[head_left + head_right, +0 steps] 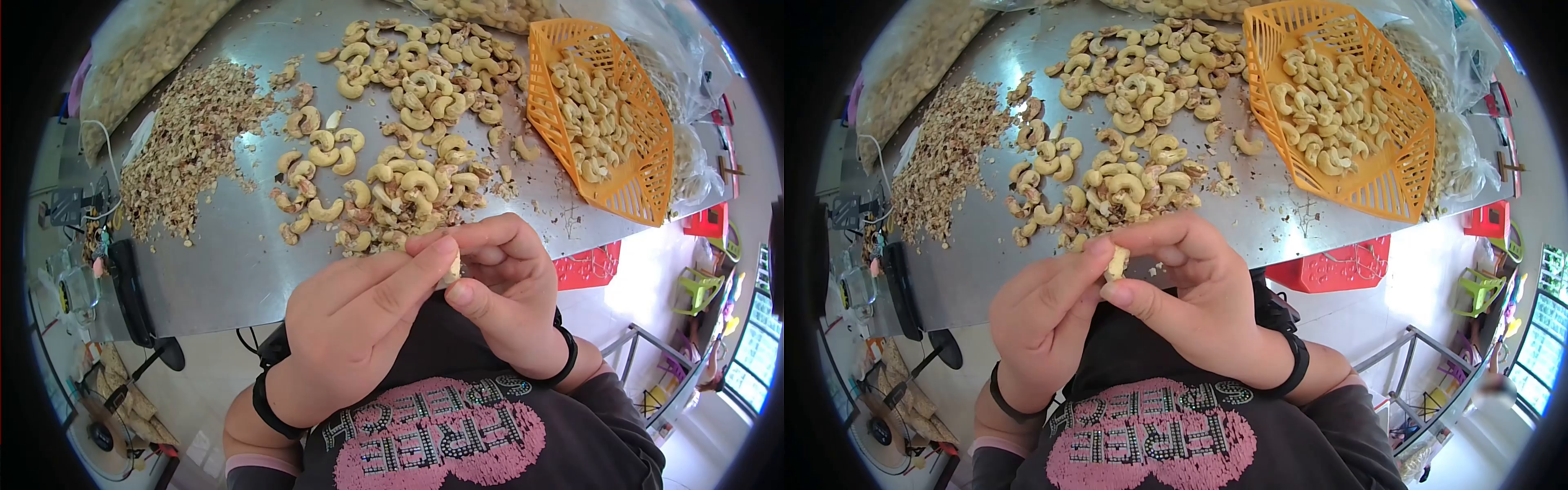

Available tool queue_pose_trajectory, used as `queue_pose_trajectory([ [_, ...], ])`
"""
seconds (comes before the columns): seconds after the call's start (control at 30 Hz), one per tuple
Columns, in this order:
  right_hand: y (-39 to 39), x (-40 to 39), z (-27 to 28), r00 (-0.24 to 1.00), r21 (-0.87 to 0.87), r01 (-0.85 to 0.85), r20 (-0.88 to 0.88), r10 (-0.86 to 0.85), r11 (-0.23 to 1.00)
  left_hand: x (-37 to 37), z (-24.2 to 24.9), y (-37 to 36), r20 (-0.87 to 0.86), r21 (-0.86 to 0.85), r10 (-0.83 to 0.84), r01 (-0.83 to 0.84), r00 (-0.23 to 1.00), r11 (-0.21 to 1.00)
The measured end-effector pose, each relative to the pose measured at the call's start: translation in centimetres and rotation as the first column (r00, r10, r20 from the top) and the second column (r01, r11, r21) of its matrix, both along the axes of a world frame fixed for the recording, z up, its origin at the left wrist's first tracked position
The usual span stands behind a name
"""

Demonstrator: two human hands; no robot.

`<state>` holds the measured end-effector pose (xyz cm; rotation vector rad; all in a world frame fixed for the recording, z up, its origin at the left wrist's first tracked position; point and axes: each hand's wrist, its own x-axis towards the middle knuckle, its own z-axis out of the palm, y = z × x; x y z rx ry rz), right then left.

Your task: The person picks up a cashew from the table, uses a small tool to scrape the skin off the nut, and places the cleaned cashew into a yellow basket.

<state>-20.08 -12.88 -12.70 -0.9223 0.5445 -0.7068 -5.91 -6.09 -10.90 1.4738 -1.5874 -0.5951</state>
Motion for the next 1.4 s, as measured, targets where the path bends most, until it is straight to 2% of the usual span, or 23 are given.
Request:
queue_pose_trajectory([
  [0.07,0.0,-0.3,0.0,1.000,-0.007,-0.008,0.021,0.008,1.000,0.0,0.2,0.0,0.010,-0.014,0.002,-0.002,1.000,1.000],
  [0.13,-0.1,-0.3,0.0,0.999,-0.014,-0.014,0.042,0.015,1.000,0.0,0.9,0.2,-0.398,0.262,0.147,-0.041,0.906,0.964],
  [0.2,-0.3,-0.2,0.0,0.988,0.005,-0.030,0.151,0.029,1.000,0.2,1.1,0.1,-0.368,0.260,0.128,-0.031,0.921,0.965],
  [0.27,-0.4,-0.2,-0.1,0.985,0.015,-0.038,0.169,0.035,0.999,0.2,1.0,0.0,-0.337,0.259,0.113,-0.023,0.935,0.966],
  [0.3,-0.4,-0.2,-0.2,0.981,0.026,-0.046,0.187,0.040,0.999,0.3,0.8,-0.1,-0.310,0.206,0.088,-0.023,0.946,0.978],
  [0.33,-0.4,-0.1,-0.2,0.981,0.027,-0.046,0.187,0.041,0.999,0.3,0.7,-0.1,-0.282,0.152,0.064,-0.021,0.957,0.988],
  [0.57,-0.3,0.0,-0.1,0.990,0.000,-0.032,0.134,0.031,0.999,0.2,0.4,-0.1,-0.297,0.136,0.072,-0.032,0.952,0.990],
  [0.67,-0.2,-0.1,0.2,0.995,-0.002,-0.020,0.094,0.020,1.000,0.4,1.0,0.0,-0.287,0.224,0.052,0.015,0.957,0.974],
  [0.73,-0.1,-0.1,0.2,0.997,0.014,-0.010,0.070,0.009,1.000,0.5,0.9,-0.2,-0.074,0.131,-0.006,0.016,0.997,0.991],
  [0.77,0.0,-0.1,0.1,0.998,-0.024,-0.004,0.056,0.005,1.000,0.5,0.6,-0.2,-0.074,0.132,-0.006,0.016,0.997,0.991],
  [0.83,0.0,-0.1,0.1,0.999,-0.062,0.002,0.041,0.001,0.998,0.4,-0.1,-0.3,0.071,-0.054,0.064,-0.060,0.995,0.997],
  [0.87,0.0,-0.2,0.0,0.999,-0.073,-0.007,0.047,0.010,0.997,0.5,0.0,-0.3,0.071,-0.053,0.064,-0.060,0.995,0.997],
  [0.93,-0.1,-0.2,0.1,0.999,-0.085,-0.013,0.052,0.018,0.996,0.5,0.4,-0.3,-0.095,0.032,0.065,-0.062,0.993,0.998],
  [0.97,-0.2,-0.2,0.2,0.997,-0.053,-0.017,0.070,0.021,0.998,0.4,0.5,-0.3,-0.095,0.031,0.064,-0.061,0.993,0.998],
  [1.03,-0.4,-0.2,0.3,0.996,-0.022,-0.022,0.090,0.024,1.000,0.3,0.8,-0.1,-0.214,0.130,0.103,-0.076,0.971,0.989],
  [1.13,-0.4,-0.2,0.1,0.992,0.000,-0.039,0.117,0.039,0.999,0.1,0.5,-0.1,-0.284,0.120,0.088,-0.056,0.955,0.991],
  [1.27,-0.3,-0.3,-0.1,0.991,-0.007,-0.033,0.132,0.034,0.999,0.3,1.2,0.0,-0.280,0.197,0.057,-0.001,0.958,0.980],
  [1.37,-0.2,-0.3,-0.3,0.989,0.001,-0.016,0.146,0.016,1.000,0.5,0.9,-0.1,-0.182,0.183,0.008,0.026,0.983,0.983],
  [1.4,-0.1,-0.3,-0.3,0.989,0.004,-0.003,0.150,0.002,1.000,0.4,0.4,-0.1,-0.076,0.095,0.004,0.003,0.997,0.995],
])
